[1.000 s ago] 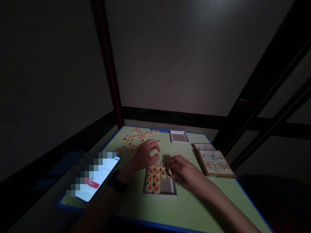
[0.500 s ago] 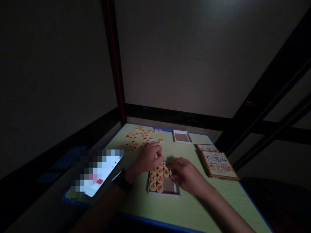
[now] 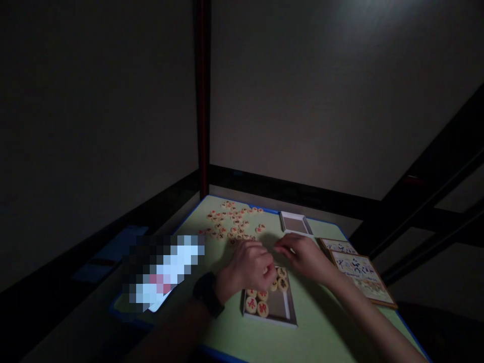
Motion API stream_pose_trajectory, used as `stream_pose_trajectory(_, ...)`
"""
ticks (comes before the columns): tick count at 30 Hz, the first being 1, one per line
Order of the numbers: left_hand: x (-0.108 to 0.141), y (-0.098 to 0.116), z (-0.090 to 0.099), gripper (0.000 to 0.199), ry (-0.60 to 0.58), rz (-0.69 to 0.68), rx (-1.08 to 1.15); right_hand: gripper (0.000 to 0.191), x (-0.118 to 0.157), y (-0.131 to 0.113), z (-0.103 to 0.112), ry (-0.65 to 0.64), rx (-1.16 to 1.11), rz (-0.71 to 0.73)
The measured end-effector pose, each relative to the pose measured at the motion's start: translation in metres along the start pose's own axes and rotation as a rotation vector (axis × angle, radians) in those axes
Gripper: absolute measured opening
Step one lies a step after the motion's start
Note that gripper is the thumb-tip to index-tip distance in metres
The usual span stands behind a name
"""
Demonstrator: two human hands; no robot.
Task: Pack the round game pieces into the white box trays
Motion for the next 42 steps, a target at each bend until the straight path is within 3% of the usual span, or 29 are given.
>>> stream_pose_trajectory(5,0.009,0.021,0.013,0.015,0.204,-0.166,-0.079,0.026,-0.097,0.028,-0.032,-0.128,0.076,-0.028)
stream_pose_trajectory(9,0.010,0.024,0.019,0.016,0.259,-0.178,-0.111,0.023,-0.137,0.039,-0.053,-0.163,0.070,-0.035)
stream_pose_trajectory(15,0.010,0.021,0.019,0.016,0.333,-0.150,-0.166,0.025,-0.145,0.040,-0.070,-0.220,0.057,-0.003)
stream_pose_trajectory(20,0.007,0.013,0.004,0.014,0.244,-0.080,-0.189,0.038,-0.150,0.030,-0.070,-0.240,0.059,0.042)
stream_pose_trajectory(25,0.007,0.013,0.007,0.014,0.275,-0.065,-0.160,0.026,-0.155,0.021,-0.070,-0.256,0.073,0.070)
stream_pose_trajectory(33,0.007,0.014,0.009,0.017,0.311,-0.060,-0.127,0.030,-0.155,0.023,-0.068,-0.248,0.101,0.051)
stream_pose_trajectory(37,0.009,0.014,0.016,0.019,0.377,-0.062,-0.118,0.030,-0.179,0.012,-0.063,-0.240,0.131,0.063)
stream_pose_trajectory(42,0.011,0.013,0.021,0.027,0.407,-0.128,-0.113,0.019,-0.220,-0.015,-0.082,-0.306,0.193,0.145)
Point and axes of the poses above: each hand's wrist, its own x-axis away from the middle knuckle, its own z-axis out of the back of the hand, y = z × x, the point moved 10 cm from there along -x, towards the middle knuckle, and after that the axes turned 8 degrees about -y, right-handed, at the moved point
